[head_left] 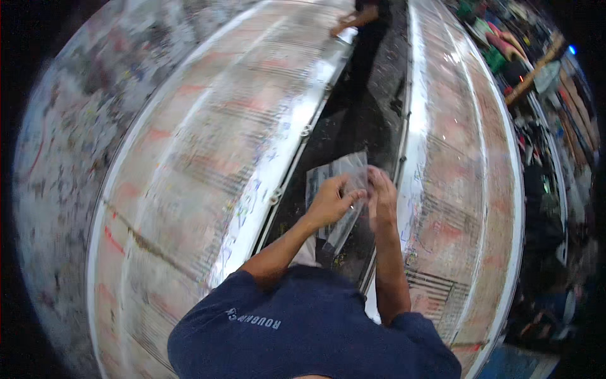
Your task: The person aligns and positions a sheet of transparent printing film onto a large, illuminated screen-printing table, then wipes a section of the table surface with a blue cloth.
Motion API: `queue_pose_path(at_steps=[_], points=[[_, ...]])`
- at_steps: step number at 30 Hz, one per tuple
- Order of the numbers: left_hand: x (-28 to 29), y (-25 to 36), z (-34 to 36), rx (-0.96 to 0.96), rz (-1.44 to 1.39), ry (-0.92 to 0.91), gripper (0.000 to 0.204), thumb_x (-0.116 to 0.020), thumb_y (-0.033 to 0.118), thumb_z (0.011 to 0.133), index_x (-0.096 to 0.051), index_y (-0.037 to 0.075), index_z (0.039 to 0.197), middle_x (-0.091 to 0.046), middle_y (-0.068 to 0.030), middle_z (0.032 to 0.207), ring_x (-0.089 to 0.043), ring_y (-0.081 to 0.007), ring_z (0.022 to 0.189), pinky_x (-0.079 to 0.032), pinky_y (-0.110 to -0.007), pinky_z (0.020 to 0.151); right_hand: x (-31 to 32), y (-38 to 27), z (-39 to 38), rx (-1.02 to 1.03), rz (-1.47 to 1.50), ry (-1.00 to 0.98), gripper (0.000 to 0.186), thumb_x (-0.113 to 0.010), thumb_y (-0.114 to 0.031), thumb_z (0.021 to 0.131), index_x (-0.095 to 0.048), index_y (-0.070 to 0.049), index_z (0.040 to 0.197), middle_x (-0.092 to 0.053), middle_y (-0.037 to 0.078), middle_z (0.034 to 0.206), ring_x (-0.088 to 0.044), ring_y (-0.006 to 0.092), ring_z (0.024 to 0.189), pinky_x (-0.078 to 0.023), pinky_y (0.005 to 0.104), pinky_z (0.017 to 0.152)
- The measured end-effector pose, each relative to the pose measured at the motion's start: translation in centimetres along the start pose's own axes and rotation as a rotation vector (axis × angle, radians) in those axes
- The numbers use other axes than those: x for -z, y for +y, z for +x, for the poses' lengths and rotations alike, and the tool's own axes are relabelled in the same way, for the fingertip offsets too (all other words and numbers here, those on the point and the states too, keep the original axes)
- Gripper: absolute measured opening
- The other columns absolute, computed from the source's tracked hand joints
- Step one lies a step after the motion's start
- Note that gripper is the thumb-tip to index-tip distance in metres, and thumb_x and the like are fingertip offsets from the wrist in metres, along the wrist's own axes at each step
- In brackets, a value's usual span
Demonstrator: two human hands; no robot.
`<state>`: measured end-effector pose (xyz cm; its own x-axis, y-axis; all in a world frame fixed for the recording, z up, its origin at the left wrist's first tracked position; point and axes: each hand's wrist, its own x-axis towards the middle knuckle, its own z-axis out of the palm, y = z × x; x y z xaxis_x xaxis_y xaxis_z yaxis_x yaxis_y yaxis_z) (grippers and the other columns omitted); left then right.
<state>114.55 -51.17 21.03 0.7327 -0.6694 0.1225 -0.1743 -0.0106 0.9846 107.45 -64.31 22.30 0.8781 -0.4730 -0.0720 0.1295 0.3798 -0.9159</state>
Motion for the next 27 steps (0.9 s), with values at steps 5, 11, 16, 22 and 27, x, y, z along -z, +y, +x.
queue_pose_path(at_steps=[5,11,16,22,27], points=[[-1.3,-4.2,14.1,-0.078,0.185,-0.231,0.025,-0.071,0.023,0.088,-0.064,0.000,0.091,-0.055,0.0029,0.069,-0.048,-0.0071,0.062,-0.040,-0.029,0.056,4.7,-1.6,13.4,-0.065,-0.202,0.216,0.039,-0.063,-0.034,0.095,-0.063,0.001,0.111,-0.064,0.004,0.095,-0.059,0.0109,0.085,-0.048,0.0254,0.071],[-4.7,-5.6,28.9,-0.098,0.010,-0.395,0.021,-0.069,0.020,0.092,-0.062,0.001,0.092,-0.057,0.0008,0.072,-0.050,-0.0060,0.064,-0.041,-0.024,0.057,9.8,-6.2,25.5,-0.141,-0.271,0.377,0.044,-0.068,-0.040,0.090,-0.066,0.003,0.094,-0.064,0.005,0.082,-0.058,0.0114,0.073,-0.048,0.0265,0.064],[-7.0,-8.7,41.0,0.007,-0.040,-0.431,0.015,-0.068,0.014,0.090,-0.062,0.000,0.089,-0.053,0.0004,0.068,-0.046,-0.0076,0.066,-0.041,-0.025,0.061,15.5,-6.1,37.2,-0.105,-0.236,0.291,0.039,-0.067,-0.037,0.091,-0.067,0.002,0.089,-0.063,0.004,0.079,-0.057,0.0102,0.069,-0.047,0.0273,0.060],[-8.4,-9.6,55.4,0.043,-0.092,-0.396,0.015,-0.067,0.016,0.092,-0.060,0.003,0.090,-0.054,0.0038,0.075,-0.047,-0.0059,0.069,-0.040,-0.023,0.063,20.3,-9.3,52.5,-0.250,-0.038,0.285,0.029,-0.063,-0.027,0.091,-0.067,0.000,0.083,-0.063,0.004,0.073,-0.058,0.0136,0.064,-0.047,0.0292,0.057],[-8.3,-8.6,67.2,0.196,-0.193,-0.392,0.024,-0.066,0.020,0.094,-0.054,0.006,0.079,-0.050,0.0048,0.073,-0.043,-0.0049,0.068,-0.036,-0.022,0.061,22.2,-10.9,64.7,0.050,-0.604,0.253,0.020,-0.055,-0.013,0.092,-0.063,0.002,0.081,-0.062,0.004,0.072,-0.056,0.0114,0.064,-0.046,0.0260,0.059]])
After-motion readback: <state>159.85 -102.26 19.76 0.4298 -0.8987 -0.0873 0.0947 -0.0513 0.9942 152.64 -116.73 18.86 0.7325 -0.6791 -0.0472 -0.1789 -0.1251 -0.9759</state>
